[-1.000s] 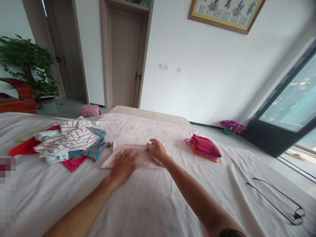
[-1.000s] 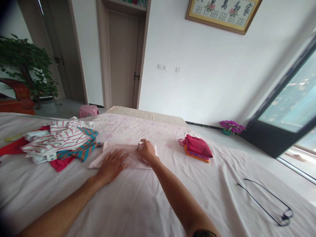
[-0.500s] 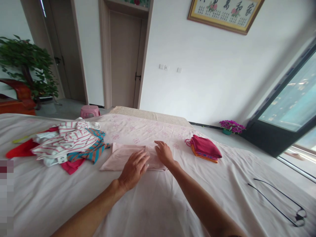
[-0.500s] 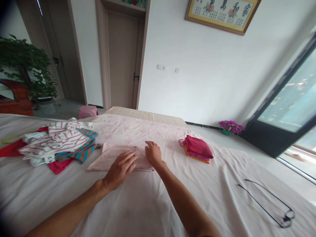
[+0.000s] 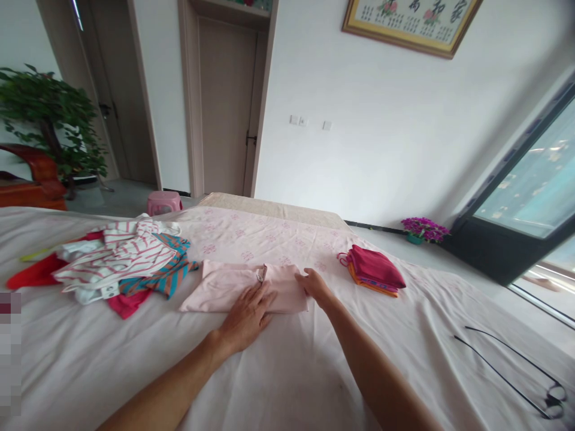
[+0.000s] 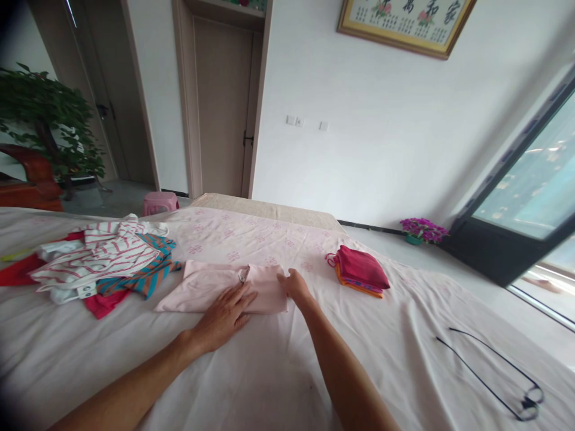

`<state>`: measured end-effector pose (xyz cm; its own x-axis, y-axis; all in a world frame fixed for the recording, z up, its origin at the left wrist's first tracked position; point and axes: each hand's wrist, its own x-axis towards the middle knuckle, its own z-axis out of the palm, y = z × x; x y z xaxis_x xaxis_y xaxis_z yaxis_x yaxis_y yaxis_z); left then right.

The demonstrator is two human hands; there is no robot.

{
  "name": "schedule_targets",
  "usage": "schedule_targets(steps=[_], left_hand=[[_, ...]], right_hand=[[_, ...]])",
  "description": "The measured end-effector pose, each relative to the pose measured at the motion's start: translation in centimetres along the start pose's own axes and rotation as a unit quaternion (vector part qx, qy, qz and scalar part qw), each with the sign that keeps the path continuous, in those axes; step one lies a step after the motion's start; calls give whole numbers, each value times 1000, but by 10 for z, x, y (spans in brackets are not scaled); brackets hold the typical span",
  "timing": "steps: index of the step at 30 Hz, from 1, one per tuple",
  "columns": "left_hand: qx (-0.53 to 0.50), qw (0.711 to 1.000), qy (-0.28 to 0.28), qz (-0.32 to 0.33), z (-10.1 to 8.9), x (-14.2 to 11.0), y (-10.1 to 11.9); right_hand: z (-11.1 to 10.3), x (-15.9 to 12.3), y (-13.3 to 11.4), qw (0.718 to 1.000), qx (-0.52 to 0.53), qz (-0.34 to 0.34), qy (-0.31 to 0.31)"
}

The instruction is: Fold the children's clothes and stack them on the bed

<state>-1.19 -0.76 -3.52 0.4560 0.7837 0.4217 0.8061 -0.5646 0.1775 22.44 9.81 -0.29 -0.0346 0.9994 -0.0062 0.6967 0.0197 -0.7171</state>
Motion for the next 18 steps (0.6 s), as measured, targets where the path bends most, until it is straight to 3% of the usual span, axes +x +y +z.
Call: schedule_targets(steps=[4,9,12,18], left_hand=[[-16,1000,11,-5,0,0,0],[-32,999,-9,-22,-4,1,9],[-53,998,-39,-13,-5,11,33],[-148,985,-89,-10,11,51,98]], right_hand=[[7,-13,-6,985,150,38,-73],[6,-30,-20,925,362,64,-100],[-15,-36,-12,902,411,108,-79],[-78,-48,20,889,437,138,-20]])
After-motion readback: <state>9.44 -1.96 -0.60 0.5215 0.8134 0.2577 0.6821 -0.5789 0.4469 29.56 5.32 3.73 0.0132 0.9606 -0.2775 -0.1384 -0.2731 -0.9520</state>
